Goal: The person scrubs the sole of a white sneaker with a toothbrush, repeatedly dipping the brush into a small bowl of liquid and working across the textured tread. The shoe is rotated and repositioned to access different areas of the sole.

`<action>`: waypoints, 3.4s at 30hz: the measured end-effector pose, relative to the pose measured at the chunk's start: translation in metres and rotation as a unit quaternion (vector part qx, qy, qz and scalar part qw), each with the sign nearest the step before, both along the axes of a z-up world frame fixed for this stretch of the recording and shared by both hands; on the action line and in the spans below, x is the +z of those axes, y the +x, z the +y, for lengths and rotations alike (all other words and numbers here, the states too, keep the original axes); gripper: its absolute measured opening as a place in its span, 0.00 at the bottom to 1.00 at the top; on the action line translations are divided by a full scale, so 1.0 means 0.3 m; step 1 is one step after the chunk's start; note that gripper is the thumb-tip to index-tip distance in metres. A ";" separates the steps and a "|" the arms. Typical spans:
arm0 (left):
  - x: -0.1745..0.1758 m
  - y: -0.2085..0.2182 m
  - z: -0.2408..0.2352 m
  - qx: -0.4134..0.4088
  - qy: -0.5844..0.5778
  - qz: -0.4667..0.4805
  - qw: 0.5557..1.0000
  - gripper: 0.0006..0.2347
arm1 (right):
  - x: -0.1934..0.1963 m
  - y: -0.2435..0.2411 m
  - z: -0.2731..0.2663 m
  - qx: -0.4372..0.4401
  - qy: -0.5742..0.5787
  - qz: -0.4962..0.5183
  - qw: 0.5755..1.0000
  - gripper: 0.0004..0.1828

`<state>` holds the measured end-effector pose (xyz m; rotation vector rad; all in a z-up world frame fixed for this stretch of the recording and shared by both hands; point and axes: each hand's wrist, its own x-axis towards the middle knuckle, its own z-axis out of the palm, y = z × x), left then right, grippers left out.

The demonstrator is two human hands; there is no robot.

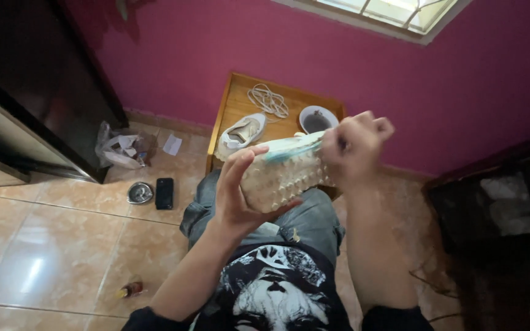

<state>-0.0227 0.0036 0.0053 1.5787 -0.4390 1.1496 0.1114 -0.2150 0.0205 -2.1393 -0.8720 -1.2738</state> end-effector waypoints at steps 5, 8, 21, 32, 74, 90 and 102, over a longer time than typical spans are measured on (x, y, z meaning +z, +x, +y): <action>0.005 0.010 0.015 -0.022 -0.013 -0.017 1.000 0.43 | 0.045 -0.035 0.011 -0.019 0.027 0.007 0.999 0.14; 0.001 0.021 0.012 -0.030 -0.015 -0.015 0.999 0.42 | 0.100 -0.084 0.051 0.018 0.028 0.041 0.999 0.14; -0.021 0.031 -0.005 -0.045 -0.004 -0.006 0.999 0.38 | -0.026 -0.019 -0.028 -0.006 0.079 0.064 0.995 0.18; 0.002 0.006 -0.006 -0.027 -0.020 -0.012 0.999 0.39 | 0.044 -0.095 -0.038 -0.008 0.083 0.106 0.991 0.20; 0.034 -0.021 -0.022 0.016 -0.009 -0.123 0.992 0.42 | -0.173 -0.374 -0.261 0.147 0.335 0.381 0.849 0.20; 0.012 -0.024 -0.037 -0.005 -0.003 -0.126 0.992 0.43 | -0.123 -0.419 -0.257 0.108 0.325 0.364 0.866 0.22; 0.012 -0.009 -0.029 0.004 0.006 -0.112 0.994 0.41 | -0.224 -0.375 -0.259 0.118 0.317 0.400 0.852 0.14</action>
